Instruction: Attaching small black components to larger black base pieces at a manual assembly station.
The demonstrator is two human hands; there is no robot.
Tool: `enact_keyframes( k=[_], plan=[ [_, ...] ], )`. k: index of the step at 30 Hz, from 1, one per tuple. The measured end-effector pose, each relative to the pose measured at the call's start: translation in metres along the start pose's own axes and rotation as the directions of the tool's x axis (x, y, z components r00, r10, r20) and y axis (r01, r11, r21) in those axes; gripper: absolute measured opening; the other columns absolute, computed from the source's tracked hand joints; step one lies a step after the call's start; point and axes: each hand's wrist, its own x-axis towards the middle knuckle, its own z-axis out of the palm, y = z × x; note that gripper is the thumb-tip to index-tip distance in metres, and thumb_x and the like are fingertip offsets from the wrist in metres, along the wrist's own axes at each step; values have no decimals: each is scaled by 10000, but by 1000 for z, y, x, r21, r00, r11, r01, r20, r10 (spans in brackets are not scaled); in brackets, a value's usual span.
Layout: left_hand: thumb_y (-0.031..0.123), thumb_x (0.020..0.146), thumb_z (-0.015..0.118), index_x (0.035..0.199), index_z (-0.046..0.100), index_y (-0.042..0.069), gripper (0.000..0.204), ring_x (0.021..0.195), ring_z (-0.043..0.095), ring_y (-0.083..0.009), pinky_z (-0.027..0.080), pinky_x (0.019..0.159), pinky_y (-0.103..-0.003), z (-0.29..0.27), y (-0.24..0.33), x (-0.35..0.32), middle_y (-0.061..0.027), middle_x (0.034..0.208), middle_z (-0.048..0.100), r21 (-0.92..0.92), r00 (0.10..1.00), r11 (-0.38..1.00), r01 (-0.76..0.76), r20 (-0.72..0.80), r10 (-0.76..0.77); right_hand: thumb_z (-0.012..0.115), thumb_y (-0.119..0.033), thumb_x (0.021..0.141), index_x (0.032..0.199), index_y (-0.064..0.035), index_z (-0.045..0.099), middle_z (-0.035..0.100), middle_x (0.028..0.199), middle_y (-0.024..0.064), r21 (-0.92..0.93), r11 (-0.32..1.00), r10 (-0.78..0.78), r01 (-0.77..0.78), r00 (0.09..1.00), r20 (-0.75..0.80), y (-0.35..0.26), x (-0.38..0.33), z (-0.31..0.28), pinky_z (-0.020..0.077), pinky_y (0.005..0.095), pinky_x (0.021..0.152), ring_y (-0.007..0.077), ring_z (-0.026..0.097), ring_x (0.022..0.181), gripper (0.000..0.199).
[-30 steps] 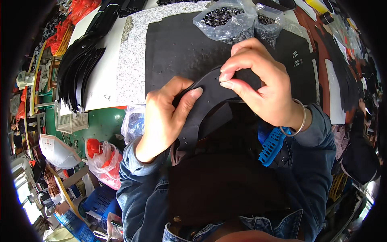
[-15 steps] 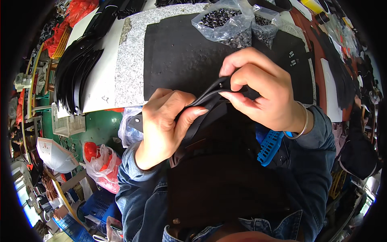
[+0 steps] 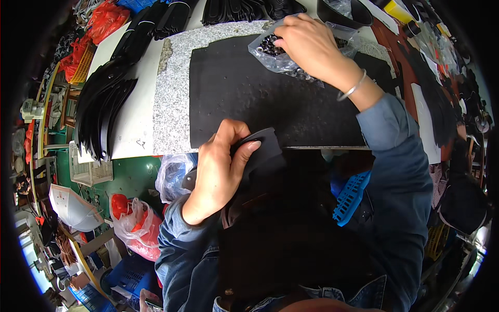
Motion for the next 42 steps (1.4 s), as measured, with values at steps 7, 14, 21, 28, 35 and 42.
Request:
enact_keyframes(
  k=[7,14,21,28,35,42],
  plan=[
    [34,820,626,893,462,13,180,592,589,-277,445,549,-309,0,-8,-4,-136,696,566,-17,1000,1000,4,0,-4,644,-194,752,791,-53,655,587,841,55,-51,990,-127,133,986,106,3,10,16,455,352,772,231,551,878,147],
    [17,785,650,888,464,22,213,628,576,-279,447,562,-332,7,-7,-2,-131,765,559,15,993,993,-114,31,113,616,-125,763,755,-68,639,582,812,62,-27,991,-127,130,988,90,4,6,29,471,356,758,234,575,855,61],
    [14,761,668,894,473,21,237,659,582,-295,457,591,-342,5,-6,-8,-123,795,559,24,989,989,-146,6,146,553,-52,791,909,-47,592,608,797,91,10,1000,-14,14,999,-34,3,3,6,486,360,683,282,606,776,124],
    [28,701,723,831,536,17,228,663,585,-254,468,565,-317,3,1,-4,-109,788,557,93,939,947,-309,-131,319,524,-45,837,920,15,609,624,754,129,843,535,-124,-49,983,136,-48,-44,-55,470,312,644,228,610,692,133],
    [70,632,772,840,558,24,302,632,566,-233,459,538,-305,5,10,-8,-98,756,584,112,779,802,-586,-196,596,565,-175,869,760,41,567,442,565,159,952,100,-203,-291,930,306,-73,-67,-74,370,313,494,196,391,487,242],
    [69,643,771,832,565,15,284,640,571,-217,464,544,-295,4,14,-11,-99,761,585,86,793,814,-574,-186,579,540,-163,885,738,48,548,432,558,159,947,221,-202,-232,939,277,-76,-73,-80,365,317,489,209,384,482,257]
  ],
)
